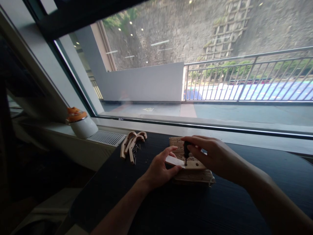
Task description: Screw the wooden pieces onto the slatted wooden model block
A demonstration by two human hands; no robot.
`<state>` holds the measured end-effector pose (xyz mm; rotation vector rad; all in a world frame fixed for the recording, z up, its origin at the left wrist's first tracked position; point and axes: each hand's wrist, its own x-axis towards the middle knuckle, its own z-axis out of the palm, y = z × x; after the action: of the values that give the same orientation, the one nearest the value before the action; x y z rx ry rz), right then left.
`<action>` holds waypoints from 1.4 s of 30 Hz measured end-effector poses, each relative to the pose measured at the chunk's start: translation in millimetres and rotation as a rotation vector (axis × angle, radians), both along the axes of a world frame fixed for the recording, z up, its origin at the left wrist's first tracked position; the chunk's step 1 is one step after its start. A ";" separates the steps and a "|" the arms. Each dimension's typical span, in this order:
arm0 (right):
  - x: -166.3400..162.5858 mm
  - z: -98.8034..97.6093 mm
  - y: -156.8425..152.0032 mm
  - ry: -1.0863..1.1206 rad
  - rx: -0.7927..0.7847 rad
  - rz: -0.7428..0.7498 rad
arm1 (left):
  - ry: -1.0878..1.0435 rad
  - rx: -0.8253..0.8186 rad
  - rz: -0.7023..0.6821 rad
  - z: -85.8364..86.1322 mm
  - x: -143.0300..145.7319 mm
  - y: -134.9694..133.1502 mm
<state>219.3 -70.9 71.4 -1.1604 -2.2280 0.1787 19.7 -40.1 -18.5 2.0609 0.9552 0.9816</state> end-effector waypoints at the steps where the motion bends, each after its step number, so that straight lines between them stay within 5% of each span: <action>1: 0.9 -0.1 0.4 0.008 -0.001 -0.001 | -0.002 0.000 -0.001 0.0 -0.1 0.1; 11: -0.3 -0.5 5.2 0.024 -0.045 -0.180 | 0.002 -0.013 -0.001 -0.8 0.1 -0.5; 21: -0.3 1.5 -0.9 -0.009 0.022 0.081 | 0.003 0.002 0.006 0.3 -0.1 -0.4; 31: 6.4 -6.9 11.9 -0.023 0.068 -0.135 | -0.002 0.009 0.006 -2.7 -0.1 0.1; 42: 2.9 -2.6 1.6 -0.048 0.025 -0.004 | 0.006 0.009 0.009 -0.4 0.0 -0.5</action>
<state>222.1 -69.3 68.8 -1.1670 -2.2632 0.1216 19.7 -40.6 -18.9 2.0704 0.9656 0.9864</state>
